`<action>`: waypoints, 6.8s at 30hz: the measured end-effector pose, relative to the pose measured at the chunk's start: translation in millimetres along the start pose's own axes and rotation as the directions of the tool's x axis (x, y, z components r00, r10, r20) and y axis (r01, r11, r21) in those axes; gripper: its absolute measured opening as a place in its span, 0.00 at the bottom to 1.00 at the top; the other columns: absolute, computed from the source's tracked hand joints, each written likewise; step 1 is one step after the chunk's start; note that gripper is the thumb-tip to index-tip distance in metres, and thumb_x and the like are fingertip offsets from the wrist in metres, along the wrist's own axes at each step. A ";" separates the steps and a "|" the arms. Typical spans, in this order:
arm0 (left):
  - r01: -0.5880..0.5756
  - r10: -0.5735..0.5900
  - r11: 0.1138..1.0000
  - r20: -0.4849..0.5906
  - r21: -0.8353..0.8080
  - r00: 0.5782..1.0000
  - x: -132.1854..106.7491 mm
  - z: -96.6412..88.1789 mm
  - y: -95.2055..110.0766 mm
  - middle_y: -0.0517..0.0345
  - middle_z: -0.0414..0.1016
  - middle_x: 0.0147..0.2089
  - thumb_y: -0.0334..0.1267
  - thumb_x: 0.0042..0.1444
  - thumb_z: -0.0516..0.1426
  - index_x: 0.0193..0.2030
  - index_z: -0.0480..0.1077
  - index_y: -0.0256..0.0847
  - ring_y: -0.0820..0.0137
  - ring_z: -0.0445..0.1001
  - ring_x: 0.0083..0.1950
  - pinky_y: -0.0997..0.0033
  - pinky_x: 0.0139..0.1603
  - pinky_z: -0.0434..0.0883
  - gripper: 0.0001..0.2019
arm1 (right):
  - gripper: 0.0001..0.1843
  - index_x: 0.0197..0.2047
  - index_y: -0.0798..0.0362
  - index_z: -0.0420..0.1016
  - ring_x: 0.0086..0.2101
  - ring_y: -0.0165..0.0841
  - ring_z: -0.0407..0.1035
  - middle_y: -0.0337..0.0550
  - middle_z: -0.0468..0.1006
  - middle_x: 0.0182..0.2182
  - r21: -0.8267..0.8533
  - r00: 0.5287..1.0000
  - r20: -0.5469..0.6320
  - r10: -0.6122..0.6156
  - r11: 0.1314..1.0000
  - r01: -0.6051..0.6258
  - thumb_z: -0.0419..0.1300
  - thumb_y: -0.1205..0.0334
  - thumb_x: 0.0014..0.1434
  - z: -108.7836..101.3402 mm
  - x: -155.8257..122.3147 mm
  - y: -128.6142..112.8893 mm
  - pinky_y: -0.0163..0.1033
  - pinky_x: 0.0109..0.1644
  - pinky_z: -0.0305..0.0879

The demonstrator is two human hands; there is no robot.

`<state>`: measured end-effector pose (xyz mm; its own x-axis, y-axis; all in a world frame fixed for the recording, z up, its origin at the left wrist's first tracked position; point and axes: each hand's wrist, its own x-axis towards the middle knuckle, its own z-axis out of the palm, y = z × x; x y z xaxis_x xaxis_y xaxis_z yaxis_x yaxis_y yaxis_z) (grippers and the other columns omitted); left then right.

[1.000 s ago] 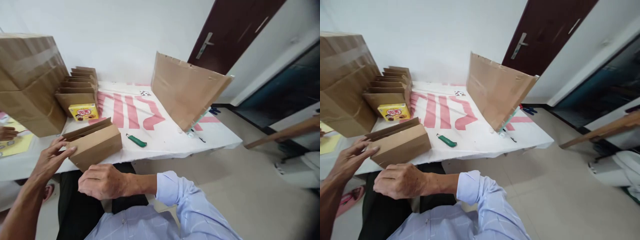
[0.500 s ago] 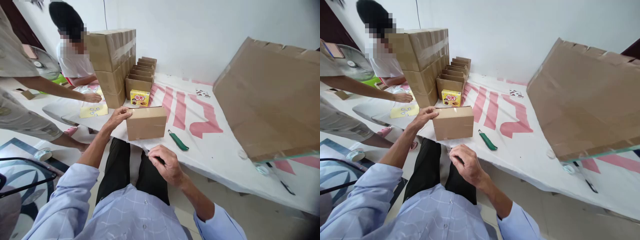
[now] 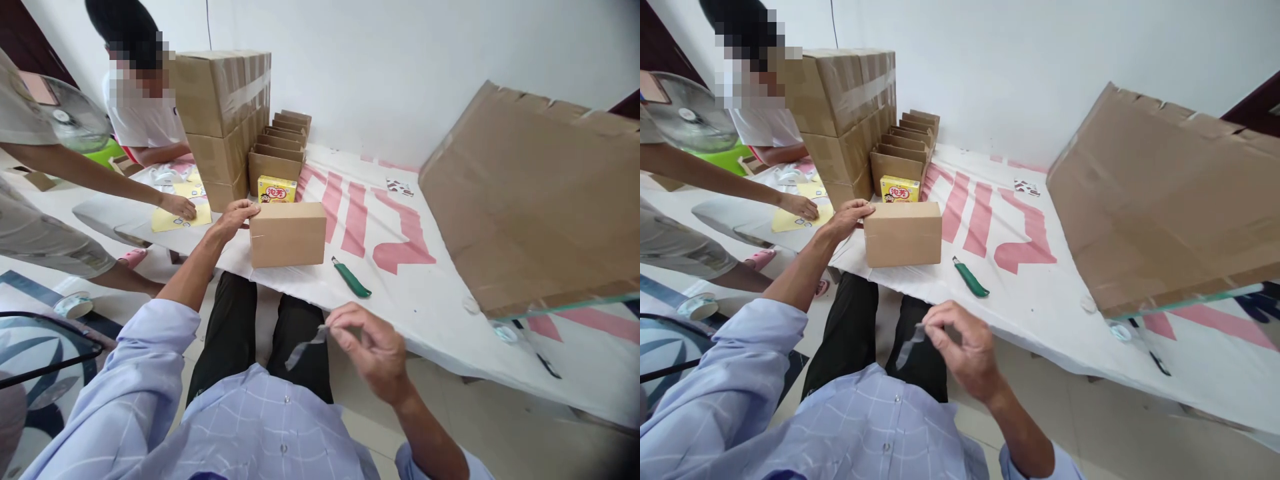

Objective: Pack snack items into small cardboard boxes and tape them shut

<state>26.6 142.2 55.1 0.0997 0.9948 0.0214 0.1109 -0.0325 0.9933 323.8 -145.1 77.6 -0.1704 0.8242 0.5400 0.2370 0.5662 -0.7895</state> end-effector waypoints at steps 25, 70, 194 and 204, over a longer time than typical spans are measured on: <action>-0.638 0.572 0.770 0.453 -0.008 0.684 -129.4 140.3 75.0 0.50 0.85 0.52 0.52 0.63 0.69 0.42 0.85 0.46 0.55 0.83 0.55 0.51 0.62 0.79 0.13 | 0.10 0.30 0.50 0.82 0.33 0.32 0.69 0.42 0.80 0.34 0.035 0.946 -0.111 0.304 0.953 -0.302 0.74 0.56 0.59 -82.6 40.7 -0.5 0.38 0.35 0.65; -0.658 0.162 0.693 0.826 0.294 0.539 -78.2 595.9 -20.2 0.39 0.80 0.62 0.36 0.67 0.63 0.53 0.80 0.38 0.54 0.82 0.58 0.53 0.65 0.76 0.11 | 0.21 0.34 0.50 0.83 0.36 0.36 0.73 0.42 0.82 0.32 0.488 0.140 -0.826 0.547 0.816 -0.311 0.75 0.41 0.61 -132.3 -248.1 81.6 0.45 0.48 0.70; -0.360 0.427 0.885 0.208 -0.294 0.880 -144.5 184.0 75.9 0.58 0.81 0.33 0.50 0.55 0.75 0.37 0.81 0.40 0.73 0.74 0.31 0.73 0.35 0.71 0.16 | 0.26 0.46 0.52 0.82 0.31 0.32 0.73 0.41 0.80 0.32 -0.089 0.965 -0.059 0.257 0.961 -0.262 0.50 0.44 0.81 12.1 -31.4 35.3 0.40 0.42 0.71; -0.770 0.609 0.634 0.569 0.069 0.552 -148.1 157.6 52.0 0.51 0.81 0.41 0.40 0.72 0.62 0.47 0.85 0.40 0.67 0.78 0.39 0.69 0.41 0.72 0.10 | 0.32 0.39 0.56 0.84 0.22 0.29 0.73 0.41 0.82 0.26 0.379 0.851 0.217 0.478 0.762 -0.525 0.64 0.31 0.71 -45.1 -4.0 -18.0 0.35 0.28 0.69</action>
<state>173.4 -22.1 85.7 0.6857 0.4743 0.5522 0.0613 -0.7935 0.6054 363.4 -158.3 102.7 -0.2390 0.9708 0.0187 -0.0929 -0.0037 -0.9957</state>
